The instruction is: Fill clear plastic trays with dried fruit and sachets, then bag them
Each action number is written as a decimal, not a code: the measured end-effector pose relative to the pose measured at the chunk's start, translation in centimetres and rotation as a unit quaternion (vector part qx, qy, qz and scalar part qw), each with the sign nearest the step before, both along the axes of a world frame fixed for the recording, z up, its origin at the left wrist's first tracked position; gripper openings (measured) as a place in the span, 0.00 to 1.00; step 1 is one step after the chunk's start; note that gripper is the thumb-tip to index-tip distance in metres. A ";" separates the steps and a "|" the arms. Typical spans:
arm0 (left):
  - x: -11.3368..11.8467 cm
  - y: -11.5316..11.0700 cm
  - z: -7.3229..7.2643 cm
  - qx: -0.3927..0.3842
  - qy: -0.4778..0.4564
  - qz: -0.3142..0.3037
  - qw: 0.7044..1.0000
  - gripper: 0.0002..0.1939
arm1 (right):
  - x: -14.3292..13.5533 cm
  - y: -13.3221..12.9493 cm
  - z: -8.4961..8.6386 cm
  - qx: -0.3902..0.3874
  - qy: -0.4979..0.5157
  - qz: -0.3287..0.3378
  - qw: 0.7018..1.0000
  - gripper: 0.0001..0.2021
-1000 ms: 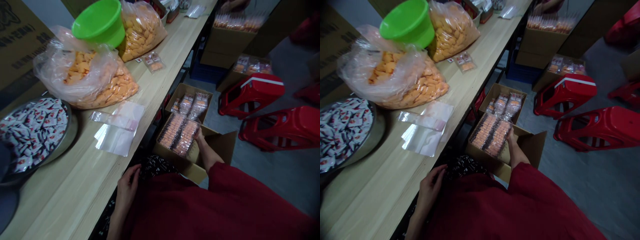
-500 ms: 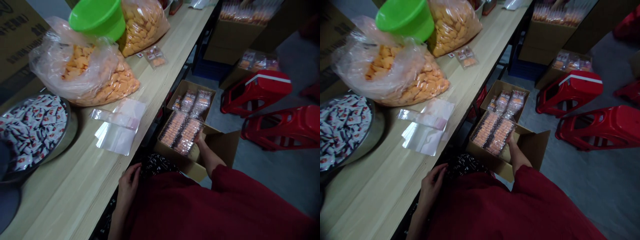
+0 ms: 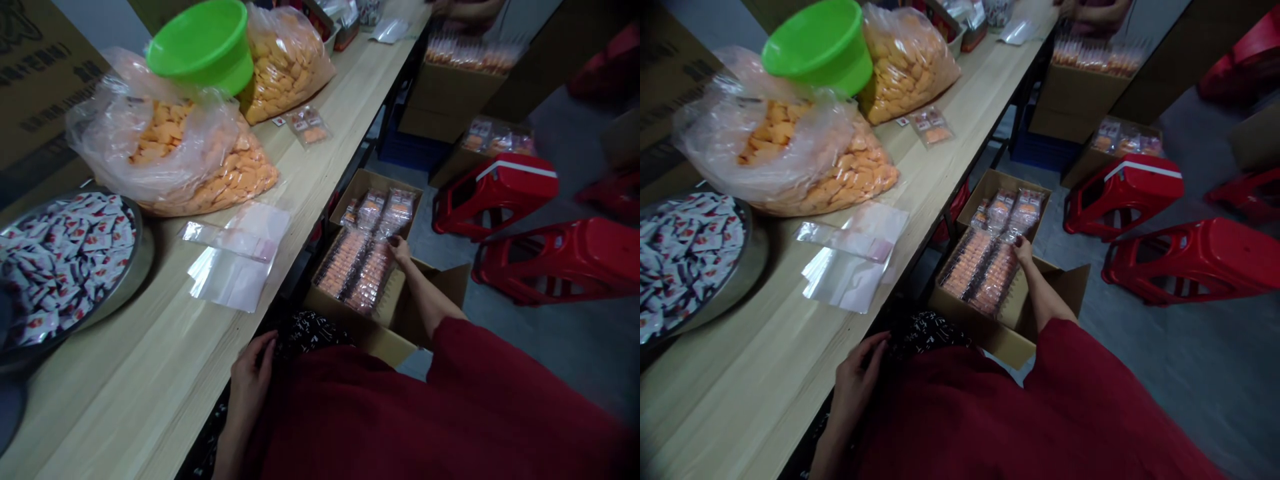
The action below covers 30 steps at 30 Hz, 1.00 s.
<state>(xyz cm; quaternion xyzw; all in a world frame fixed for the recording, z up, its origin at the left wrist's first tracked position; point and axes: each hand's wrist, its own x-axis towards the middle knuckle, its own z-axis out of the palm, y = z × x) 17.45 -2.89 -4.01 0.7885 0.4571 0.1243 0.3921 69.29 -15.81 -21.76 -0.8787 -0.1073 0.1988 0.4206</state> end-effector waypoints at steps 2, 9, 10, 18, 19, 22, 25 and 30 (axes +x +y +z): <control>-0.1 -0.1 0.0 0.005 -0.005 0.009 1.000 0.17 | -0.1 0.9 -0.3 -0.036 0.024 0.004 0.999 0.17; 0.0 -0.5 -0.1 -0.011 -0.009 0.012 1.000 0.18 | -1.9 2.0 -1.3 -0.106 0.056 0.015 0.993 0.17; 0.1 -0.5 -0.1 -0.012 -0.007 0.011 1.000 0.18 | -2.1 2.1 -1.4 -0.110 0.052 0.017 0.992 0.17; 0.1 0.1 -0.2 0.010 0.000 -0.005 1.000 0.16 | -1.2 1.9 -0.6 -0.116 -0.023 0.024 0.993 0.16; 0.0 0.1 -0.3 0.009 -0.001 -0.005 1.000 0.16 | -1.0 1.4 0.0 -0.113 -0.040 0.018 0.993 0.15; 0.2 -0.1 -0.2 0.002 -0.008 -0.002 1.000 0.15 | -1.3 -0.4 2.3 -0.093 -0.097 -0.006 0.991 0.13; 0.7 -0.7 0.1 -0.017 -0.029 -0.004 0.999 0.15 | -4.1 -1.0 4.6 -0.045 -0.156 -0.016 0.987 0.18; 0.5 -2.0 2.0 -0.027 -0.064 0.012 0.998 0.16 | -12.3 2.4 7.4 0.139 -0.247 0.031 0.959 0.22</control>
